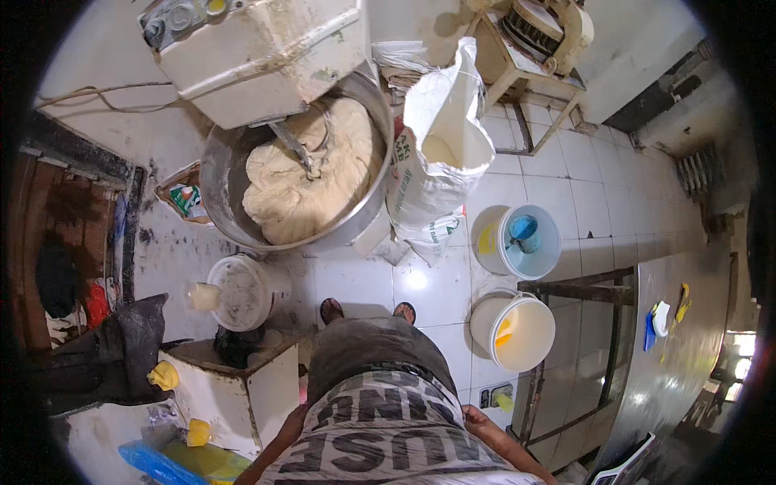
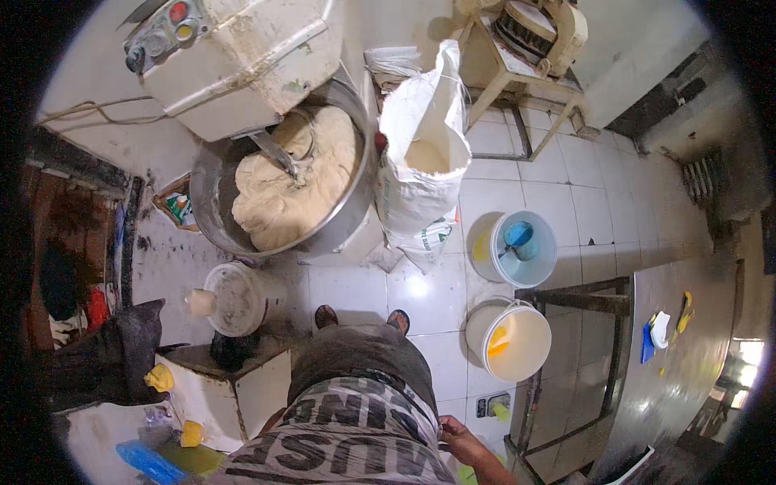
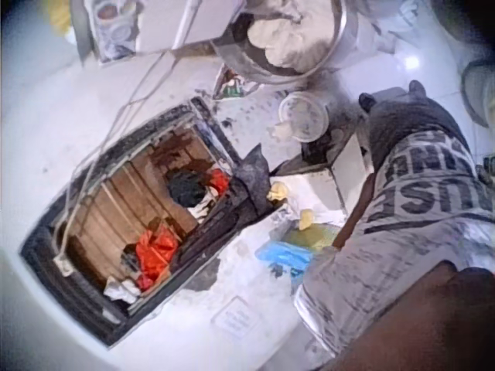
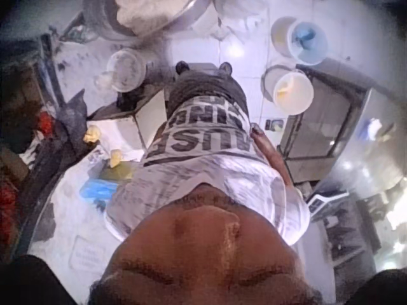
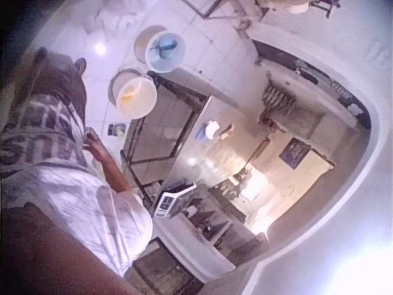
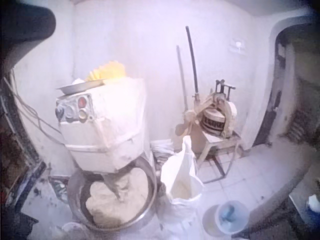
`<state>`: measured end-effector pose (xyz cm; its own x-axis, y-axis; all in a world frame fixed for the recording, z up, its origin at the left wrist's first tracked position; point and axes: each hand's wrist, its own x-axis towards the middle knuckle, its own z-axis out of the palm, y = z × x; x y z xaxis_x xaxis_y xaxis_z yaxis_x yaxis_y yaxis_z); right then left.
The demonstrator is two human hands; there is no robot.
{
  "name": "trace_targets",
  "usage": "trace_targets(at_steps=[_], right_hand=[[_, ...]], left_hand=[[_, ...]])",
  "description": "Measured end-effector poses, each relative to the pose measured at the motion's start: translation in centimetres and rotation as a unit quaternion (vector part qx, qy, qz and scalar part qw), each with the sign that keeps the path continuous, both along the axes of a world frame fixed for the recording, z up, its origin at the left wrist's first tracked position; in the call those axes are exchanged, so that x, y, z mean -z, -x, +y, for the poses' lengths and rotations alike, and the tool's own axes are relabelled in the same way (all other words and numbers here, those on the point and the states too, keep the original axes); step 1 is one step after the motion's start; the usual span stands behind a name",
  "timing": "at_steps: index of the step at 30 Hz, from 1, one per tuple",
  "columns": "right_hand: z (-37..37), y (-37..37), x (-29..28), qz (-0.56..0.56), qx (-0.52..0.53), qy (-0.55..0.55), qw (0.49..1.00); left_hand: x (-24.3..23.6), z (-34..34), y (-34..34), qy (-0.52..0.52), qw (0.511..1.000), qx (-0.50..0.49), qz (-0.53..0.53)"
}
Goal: The person adds eggs, flour, butter, and powder into a large industrial dough mixer by hand, then uses a scale to weigh additional ingredients.
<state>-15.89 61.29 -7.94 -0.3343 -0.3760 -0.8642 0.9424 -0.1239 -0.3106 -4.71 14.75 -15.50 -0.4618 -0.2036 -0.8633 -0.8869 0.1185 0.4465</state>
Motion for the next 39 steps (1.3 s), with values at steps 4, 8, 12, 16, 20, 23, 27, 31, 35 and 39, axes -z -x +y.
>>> trace_targets(at_steps=[4,8,12,16,20,23,27,31,35,39], right_hand=[[1.6,0.4,-0.1,0.026,-0.013,-0.02,0.999],[1.3,0.4,-0.3,0.019,0.025,-0.001,1.0],[1.5,0.1,-0.6,-0.064,0.076,0.033,0.995],[1.7,-2.2,1.5,-0.047,0.065,0.038,0.996],[0.7,-3.0,1.3,-0.004,0.091,0.002,0.996],[0.7,-4.7,3.2,0.018,0.117,-0.007,0.993],[0.7,-5.3,3.9,0.007,0.116,-0.05,0.992],[-0.5,-3.5,2.2,-0.005,0.125,-0.008,0.992],[0.3,-2.7,1.6,0.004,0.025,0.003,1.0],[-0.4,-1.5,0.3,-0.039,0.076,0.014,0.996]], left_hand=[[2.7,0.1,-3.4,0.153,0.969,0.157,0.113],[1.4,-1.2,-3.8,0.122,0.926,0.342,0.105],[-3.4,-1.3,-1.9,-0.032,0.992,0.077,-0.099],[-5.7,-2.0,0.5,-0.041,0.989,0.046,-0.132],[-5.6,-2.1,1.5,-0.029,0.99,0.057,-0.125],[-5.3,-2.0,1.8,-0.02,0.99,0.073,-0.117],[-5.0,-1.7,1.9,-0.014,0.99,0.082,-0.113],[-4.6,-1.7,2.7,-0.009,0.989,0.101,-0.11],[-4.6,-1.5,3.6,-0.008,0.988,0.107,-0.111],[-4.5,-1.4,4.7,-0.004,0.987,0.114,-0.112]])
